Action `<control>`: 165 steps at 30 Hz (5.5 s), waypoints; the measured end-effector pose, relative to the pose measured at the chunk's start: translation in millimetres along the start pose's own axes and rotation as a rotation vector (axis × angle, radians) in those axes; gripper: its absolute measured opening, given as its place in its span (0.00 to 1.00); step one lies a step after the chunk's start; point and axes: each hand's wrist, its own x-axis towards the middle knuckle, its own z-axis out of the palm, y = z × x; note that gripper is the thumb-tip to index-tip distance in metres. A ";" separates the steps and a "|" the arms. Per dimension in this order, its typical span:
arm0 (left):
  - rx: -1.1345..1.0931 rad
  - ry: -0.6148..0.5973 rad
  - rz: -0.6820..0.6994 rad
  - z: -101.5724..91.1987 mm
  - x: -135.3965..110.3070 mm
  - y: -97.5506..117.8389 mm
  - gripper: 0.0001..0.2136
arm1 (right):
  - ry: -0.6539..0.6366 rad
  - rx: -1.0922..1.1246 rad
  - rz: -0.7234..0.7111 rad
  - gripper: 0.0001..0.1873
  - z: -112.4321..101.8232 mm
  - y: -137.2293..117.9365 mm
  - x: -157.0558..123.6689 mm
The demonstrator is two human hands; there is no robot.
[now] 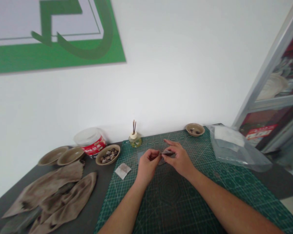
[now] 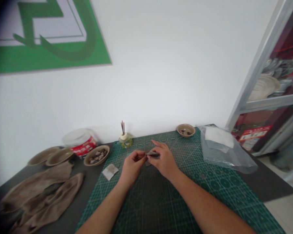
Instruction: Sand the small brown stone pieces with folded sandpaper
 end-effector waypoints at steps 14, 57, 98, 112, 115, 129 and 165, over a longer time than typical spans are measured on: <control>0.116 -0.009 0.017 -1.1 0.0 -2.6 0.08 | -0.188 -0.170 -0.133 0.24 5.2 7.3 -5.9; 0.130 0.111 0.101 2.2 -7.4 -1.5 0.08 | -0.097 -0.235 -0.325 0.24 16.7 6.7 -11.9; 0.079 0.119 0.085 0.0 -7.2 -0.1 0.07 | -0.137 -0.205 -0.299 0.27 14.2 2.7 -13.8; 0.024 0.103 0.078 0.1 -7.4 3.4 0.07 | -0.108 -0.207 -0.281 0.26 15.2 1.3 -15.1; -0.006 0.098 0.076 -0.4 -7.1 1.2 0.07 | -0.074 -0.186 -0.214 0.24 15.0 4.6 -12.4; -0.014 0.063 0.126 2.9 -6.7 2.0 0.07 | -0.103 -0.147 -0.271 0.29 14.1 -0.5 -13.7; 0.081 0.065 0.080 2.3 -6.7 -1.3 0.07 | -0.090 -0.167 -0.254 0.23 15.6 3.9 -12.9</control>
